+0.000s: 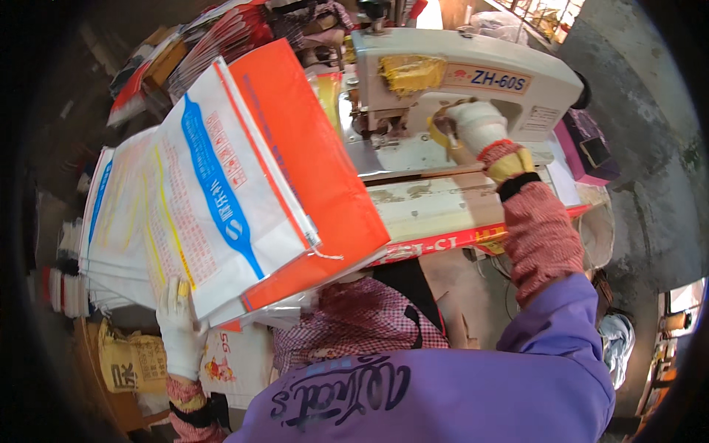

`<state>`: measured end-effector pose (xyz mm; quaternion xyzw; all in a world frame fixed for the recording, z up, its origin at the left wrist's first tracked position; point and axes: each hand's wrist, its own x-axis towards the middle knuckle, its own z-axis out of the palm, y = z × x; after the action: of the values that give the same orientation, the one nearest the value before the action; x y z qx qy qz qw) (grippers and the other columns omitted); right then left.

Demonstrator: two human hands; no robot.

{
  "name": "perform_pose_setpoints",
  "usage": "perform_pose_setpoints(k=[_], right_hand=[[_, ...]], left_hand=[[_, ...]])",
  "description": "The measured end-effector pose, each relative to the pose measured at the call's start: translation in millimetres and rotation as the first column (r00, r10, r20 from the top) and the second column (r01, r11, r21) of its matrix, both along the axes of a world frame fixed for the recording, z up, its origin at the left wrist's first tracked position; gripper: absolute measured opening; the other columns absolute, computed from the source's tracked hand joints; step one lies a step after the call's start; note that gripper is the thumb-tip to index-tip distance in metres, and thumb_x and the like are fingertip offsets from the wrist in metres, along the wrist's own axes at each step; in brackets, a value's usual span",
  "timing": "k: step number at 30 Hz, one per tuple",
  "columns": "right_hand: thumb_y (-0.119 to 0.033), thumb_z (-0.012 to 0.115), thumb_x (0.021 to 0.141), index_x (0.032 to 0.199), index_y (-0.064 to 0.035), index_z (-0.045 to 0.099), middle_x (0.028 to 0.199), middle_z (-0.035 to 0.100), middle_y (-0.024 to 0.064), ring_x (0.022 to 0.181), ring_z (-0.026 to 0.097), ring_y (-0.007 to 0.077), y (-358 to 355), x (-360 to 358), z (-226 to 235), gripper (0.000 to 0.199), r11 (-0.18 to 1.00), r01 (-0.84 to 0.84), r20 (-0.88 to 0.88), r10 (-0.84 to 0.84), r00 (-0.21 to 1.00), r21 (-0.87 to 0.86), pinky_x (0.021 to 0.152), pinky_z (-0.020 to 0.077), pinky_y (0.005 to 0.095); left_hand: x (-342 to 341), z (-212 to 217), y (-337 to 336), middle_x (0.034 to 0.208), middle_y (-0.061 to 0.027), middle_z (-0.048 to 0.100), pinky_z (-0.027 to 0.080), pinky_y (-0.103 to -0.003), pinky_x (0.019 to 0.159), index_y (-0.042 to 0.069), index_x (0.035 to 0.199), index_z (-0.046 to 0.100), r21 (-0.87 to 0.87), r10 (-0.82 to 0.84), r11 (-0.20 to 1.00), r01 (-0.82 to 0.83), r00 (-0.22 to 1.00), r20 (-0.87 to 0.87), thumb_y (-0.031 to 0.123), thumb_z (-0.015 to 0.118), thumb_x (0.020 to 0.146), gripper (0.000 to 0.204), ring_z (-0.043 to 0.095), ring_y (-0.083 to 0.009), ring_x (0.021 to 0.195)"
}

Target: Manufacturing and sealing fertilizer bags using an industrial ultrasonic sewing machine.

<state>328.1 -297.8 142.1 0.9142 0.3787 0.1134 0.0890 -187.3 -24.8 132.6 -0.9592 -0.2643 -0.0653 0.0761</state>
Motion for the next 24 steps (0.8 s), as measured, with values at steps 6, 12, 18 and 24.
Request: perform_pose_setpoints(k=[6, 12, 18, 24], right_hand=[[-0.003, 0.057, 0.076, 0.106, -0.0128, 0.059, 0.088, 0.061, 0.0117, 0.079, 0.057, 0.0299, -5, -94, 2, 0.032, 0.759, -0.228, 0.145, 0.176, 0.974, 0.609, 0.069, 0.0487, 0.037], [-0.017, 0.056, 0.082, 0.121, 0.0, 0.046, 0.101, 0.059, 0.009, 0.092, 0.054, 0.0158, 13, -170, -48, 0.043, 0.569, 0.186, -0.585, 0.679, 0.443, 0.801, 0.077, 0.0446, 0.029], [-0.037, 0.063, 0.077, 0.103, -0.0029, 0.061, 0.085, 0.063, 0.0125, 0.078, 0.062, 0.0257, 39, -229, -40, 0.043, 0.754, -0.05, -0.719, 0.642, 0.266, 0.655, 0.069, 0.05, 0.0341], [-0.034, 0.06, 0.081, 0.1, -0.0051, 0.062, 0.091, 0.063, 0.0151, 0.086, 0.063, 0.0268, 89, -291, -9, 0.035, 0.546, -0.414, -0.627, 0.775, -0.082, 0.729, 0.075, 0.0502, 0.0372]], left_hand=[[-13, -13, 44, 0.116, -0.0202, 0.052, 0.039, -0.039, 0.092, -0.001, 0.117, 0.05, -0.249, 0.195, 0.955, -0.158, 0.972, 0.131, 0.0, 0.055, 0.07, 0.047, 0.049, -0.0362, 0.107], [5, 21, 76, 0.12, -0.0115, 0.053, 0.041, -0.037, 0.093, -0.004, 0.122, 0.046, -0.777, 0.705, 0.295, 0.556, 0.423, 0.57, 0.033, 0.044, 0.092, 0.047, 0.052, -0.025, 0.109], [-55, 12, 191, 0.115, -0.009, 0.054, 0.04, -0.036, 0.093, -0.001, 0.119, 0.048, -0.789, 0.87, 0.334, 0.515, 0.154, 0.468, 0.03, 0.047, 0.091, 0.042, 0.051, -0.0209, 0.105], [-167, -6, 274, 0.091, -0.0034, 0.053, 0.039, -0.028, 0.076, 0.007, 0.089, 0.055, -0.848, 0.838, 0.529, 0.034, -0.182, 0.515, 0.017, 0.051, 0.081, 0.013, 0.049, -0.0136, 0.088]])
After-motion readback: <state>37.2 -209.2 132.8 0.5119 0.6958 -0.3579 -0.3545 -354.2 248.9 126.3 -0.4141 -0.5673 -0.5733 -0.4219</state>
